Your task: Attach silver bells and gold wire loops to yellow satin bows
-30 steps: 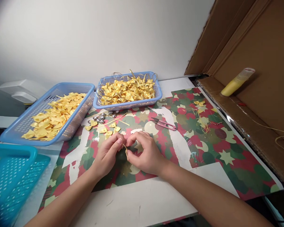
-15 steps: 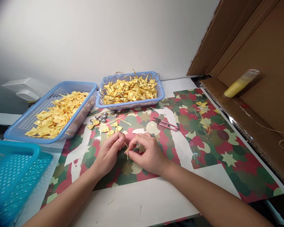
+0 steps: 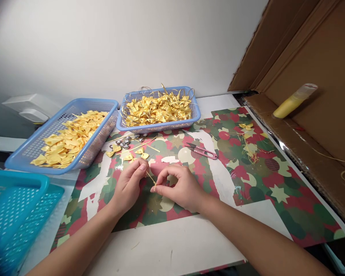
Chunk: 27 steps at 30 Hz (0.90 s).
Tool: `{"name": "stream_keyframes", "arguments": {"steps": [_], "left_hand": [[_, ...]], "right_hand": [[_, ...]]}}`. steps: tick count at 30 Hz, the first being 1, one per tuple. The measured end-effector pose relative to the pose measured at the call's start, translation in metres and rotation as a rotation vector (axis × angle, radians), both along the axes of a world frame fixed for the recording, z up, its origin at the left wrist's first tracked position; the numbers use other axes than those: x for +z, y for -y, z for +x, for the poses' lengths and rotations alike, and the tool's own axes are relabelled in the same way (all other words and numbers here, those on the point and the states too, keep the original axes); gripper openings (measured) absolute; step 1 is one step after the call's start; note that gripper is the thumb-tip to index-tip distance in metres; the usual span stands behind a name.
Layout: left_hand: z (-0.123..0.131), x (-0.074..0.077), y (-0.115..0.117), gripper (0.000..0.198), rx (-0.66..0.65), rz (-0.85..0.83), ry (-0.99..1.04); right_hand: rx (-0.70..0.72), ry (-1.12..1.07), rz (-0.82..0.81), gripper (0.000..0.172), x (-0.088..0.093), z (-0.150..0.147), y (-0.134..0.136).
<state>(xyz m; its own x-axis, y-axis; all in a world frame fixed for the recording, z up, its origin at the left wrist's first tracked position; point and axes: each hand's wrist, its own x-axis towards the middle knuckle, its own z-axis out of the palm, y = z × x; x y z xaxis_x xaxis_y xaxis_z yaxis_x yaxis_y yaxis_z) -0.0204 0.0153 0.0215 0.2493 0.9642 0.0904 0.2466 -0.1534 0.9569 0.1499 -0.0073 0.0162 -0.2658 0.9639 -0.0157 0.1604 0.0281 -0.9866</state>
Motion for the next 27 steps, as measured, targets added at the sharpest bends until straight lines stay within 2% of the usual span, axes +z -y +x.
{"name": "stream_keyframes", "arguments": {"steps": [9,15,19,24,27], "left_hand": [[-0.002,0.0,-0.002,0.03,0.011,0.038,-0.043],[-0.006,-0.003,-0.004,0.039,-0.122,0.11,-0.152],[-0.006,0.001,-0.002,0.032,-0.264,0.001,-0.104],[-0.006,0.007,0.0,0.016,-0.401,-0.262,0.124],[-0.008,0.007,0.0,0.017,-0.434,-0.32,0.105]], "right_hand": [[0.061,-0.194,-0.204,0.027,-0.006,0.004,-0.001],[0.057,-0.227,-0.197,0.029,-0.005,0.008,-0.002],[0.076,-0.238,-0.195,0.027,-0.003,0.009,-0.003],[0.091,-0.232,-0.174,0.024,-0.001,0.012,-0.004],[0.082,-0.19,-0.183,0.024,0.001,0.014,-0.005]]}}
